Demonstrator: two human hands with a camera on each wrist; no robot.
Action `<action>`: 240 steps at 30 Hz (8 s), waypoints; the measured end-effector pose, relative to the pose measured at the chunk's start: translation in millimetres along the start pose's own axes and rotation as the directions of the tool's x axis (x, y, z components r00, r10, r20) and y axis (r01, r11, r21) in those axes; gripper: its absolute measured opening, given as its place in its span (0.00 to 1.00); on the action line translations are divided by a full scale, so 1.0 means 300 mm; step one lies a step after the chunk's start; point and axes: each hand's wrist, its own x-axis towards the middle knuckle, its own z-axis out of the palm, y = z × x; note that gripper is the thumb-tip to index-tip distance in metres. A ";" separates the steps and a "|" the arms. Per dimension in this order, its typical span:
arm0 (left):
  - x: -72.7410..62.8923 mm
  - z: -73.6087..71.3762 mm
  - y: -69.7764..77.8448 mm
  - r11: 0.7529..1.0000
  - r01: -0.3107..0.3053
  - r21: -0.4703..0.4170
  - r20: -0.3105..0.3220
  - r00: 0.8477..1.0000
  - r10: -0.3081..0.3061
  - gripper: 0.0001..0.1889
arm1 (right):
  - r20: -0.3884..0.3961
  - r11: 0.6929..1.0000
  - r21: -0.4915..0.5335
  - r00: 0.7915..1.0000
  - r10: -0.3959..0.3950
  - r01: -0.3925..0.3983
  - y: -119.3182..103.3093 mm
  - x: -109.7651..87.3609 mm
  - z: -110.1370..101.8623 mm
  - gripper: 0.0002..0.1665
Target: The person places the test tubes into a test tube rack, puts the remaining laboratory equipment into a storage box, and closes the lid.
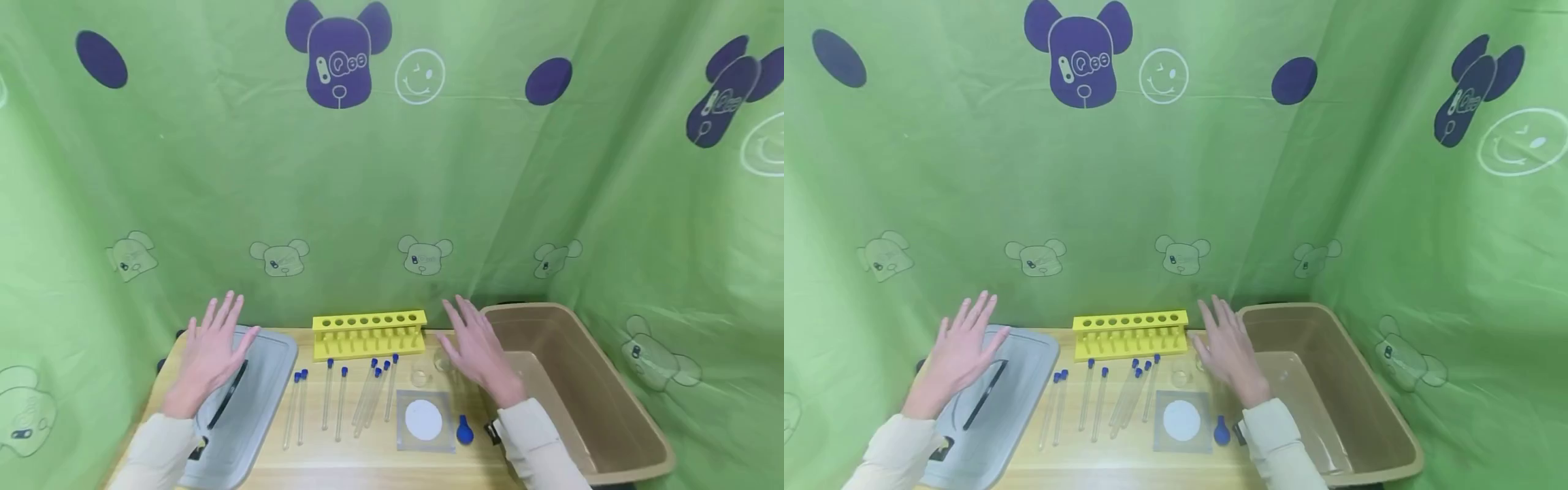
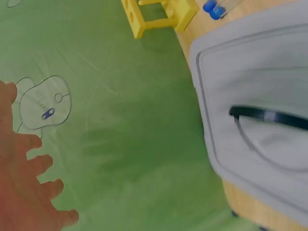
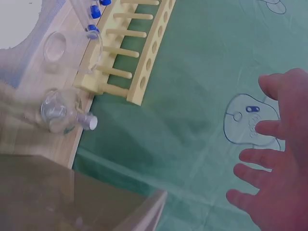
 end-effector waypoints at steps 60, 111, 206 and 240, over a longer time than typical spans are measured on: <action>0.327 0.560 0.149 0.875 0.094 -0.474 0.105 0.993 -0.050 0.24 | 0.155 0.982 0.189 0.987 -0.036 0.006 0.125 0.320 0.487 0.33; -0.259 0.156 0.171 0.911 -0.256 -0.322 -0.211 0.958 0.195 0.27 | -0.077 0.962 0.145 0.972 -0.222 0.231 -0.242 -0.218 0.163 0.33; -0.362 0.367 0.081 0.804 0.027 -0.594 -0.045 0.997 -0.067 0.26 | 0.322 0.943 0.266 0.940 0.111 -0.202 -0.185 0.132 0.396 0.17; -0.353 0.377 0.048 0.742 -0.011 -0.671 -0.039 0.999 -0.021 0.25 | 0.376 0.890 0.100 0.845 0.380 -0.444 -0.172 0.269 0.639 0.09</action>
